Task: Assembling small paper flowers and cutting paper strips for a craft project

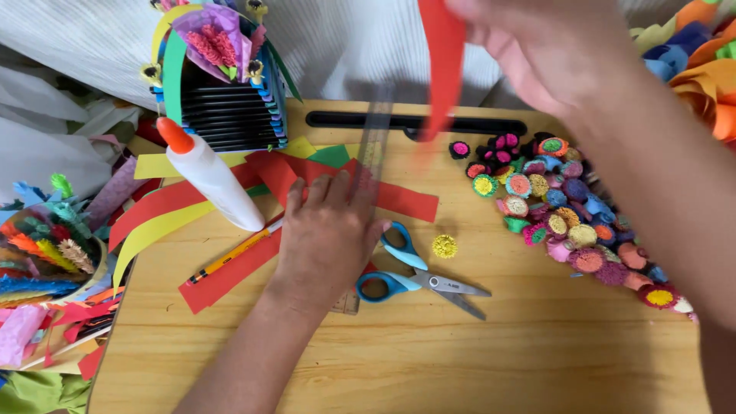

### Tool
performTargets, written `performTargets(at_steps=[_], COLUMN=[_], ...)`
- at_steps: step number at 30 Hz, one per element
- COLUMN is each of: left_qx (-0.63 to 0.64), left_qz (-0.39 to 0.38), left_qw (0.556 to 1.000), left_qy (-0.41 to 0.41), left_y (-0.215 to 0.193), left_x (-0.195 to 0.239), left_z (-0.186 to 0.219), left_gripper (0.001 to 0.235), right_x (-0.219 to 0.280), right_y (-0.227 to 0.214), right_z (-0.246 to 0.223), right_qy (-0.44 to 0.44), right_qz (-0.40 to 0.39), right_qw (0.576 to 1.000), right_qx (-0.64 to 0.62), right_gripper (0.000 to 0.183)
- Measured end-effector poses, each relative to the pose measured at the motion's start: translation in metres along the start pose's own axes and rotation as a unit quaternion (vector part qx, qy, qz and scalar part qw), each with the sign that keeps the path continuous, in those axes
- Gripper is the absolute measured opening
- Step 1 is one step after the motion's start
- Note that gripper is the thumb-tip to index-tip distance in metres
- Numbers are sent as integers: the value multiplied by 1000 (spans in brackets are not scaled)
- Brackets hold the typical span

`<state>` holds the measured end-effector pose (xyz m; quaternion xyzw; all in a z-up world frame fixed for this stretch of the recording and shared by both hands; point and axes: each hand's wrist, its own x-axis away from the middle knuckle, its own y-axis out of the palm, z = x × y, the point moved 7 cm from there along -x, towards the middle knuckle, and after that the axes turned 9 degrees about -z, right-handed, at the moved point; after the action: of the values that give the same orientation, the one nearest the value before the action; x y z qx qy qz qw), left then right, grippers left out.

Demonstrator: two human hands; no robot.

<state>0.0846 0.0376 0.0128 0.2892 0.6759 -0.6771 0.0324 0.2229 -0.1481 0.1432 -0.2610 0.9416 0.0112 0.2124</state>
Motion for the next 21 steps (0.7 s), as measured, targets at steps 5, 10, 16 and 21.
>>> performTargets(at_steps=[5, 10, 16, 21], left_qx=[16, 48, 76, 105], left_qz=[26, 41, 98, 114], left_qw=[1000, 996, 987, 981], left_qy=[5, 62, 103, 117], left_y=[-14, -36, -49, -69], left_x=[-3, -5, -5, -8], left_z=[11, 34, 37, 43], left_gripper=[61, 24, 16, 14], right_x=[20, 23, 13, 9], right_y=[46, 105, 135, 133], right_z=[-7, 0, 24, 49], right_qy=[-1, -232, -336, -404], right_qz=[-124, -234, -240, -180], right_qw=[974, 846, 765, 655], right_qx=[191, 419, 494, 613], right_gripper=[13, 19, 16, 20])
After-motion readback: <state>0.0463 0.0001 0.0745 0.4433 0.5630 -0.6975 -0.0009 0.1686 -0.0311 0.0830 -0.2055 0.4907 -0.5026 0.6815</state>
